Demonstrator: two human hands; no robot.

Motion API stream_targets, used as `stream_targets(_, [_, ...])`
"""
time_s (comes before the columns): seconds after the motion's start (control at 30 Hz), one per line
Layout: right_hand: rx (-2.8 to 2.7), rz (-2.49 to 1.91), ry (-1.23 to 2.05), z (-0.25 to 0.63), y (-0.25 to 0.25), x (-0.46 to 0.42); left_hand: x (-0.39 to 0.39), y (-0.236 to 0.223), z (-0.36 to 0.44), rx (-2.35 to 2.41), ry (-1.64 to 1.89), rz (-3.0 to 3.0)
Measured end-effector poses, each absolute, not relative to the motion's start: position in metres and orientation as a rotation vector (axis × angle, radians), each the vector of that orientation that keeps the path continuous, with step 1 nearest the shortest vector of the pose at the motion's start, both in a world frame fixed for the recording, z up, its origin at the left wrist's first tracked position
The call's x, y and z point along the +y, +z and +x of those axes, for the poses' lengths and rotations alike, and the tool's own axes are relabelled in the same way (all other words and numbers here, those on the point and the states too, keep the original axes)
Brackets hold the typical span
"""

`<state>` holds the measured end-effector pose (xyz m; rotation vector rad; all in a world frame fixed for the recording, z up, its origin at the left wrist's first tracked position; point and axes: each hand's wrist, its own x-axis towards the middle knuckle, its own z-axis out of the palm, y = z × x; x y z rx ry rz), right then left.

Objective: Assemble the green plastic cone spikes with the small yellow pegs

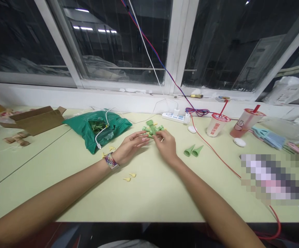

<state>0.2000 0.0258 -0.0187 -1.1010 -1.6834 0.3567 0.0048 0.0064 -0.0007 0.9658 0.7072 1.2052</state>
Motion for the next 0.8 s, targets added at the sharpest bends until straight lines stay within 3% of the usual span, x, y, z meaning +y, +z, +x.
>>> stream_targets(0.3, [-1.815, -1.922, -0.054, 0.244, -0.017, 0.048, 0.008, -0.005, 0.001, 0.801, 1.24, 0.973])
stream_targets(0.8, [-2.035, -2.064, -0.042, 0.234, -0.014, 0.044, 0.005, -0.005, 0.004, 0.837, 1.208, 1.061])
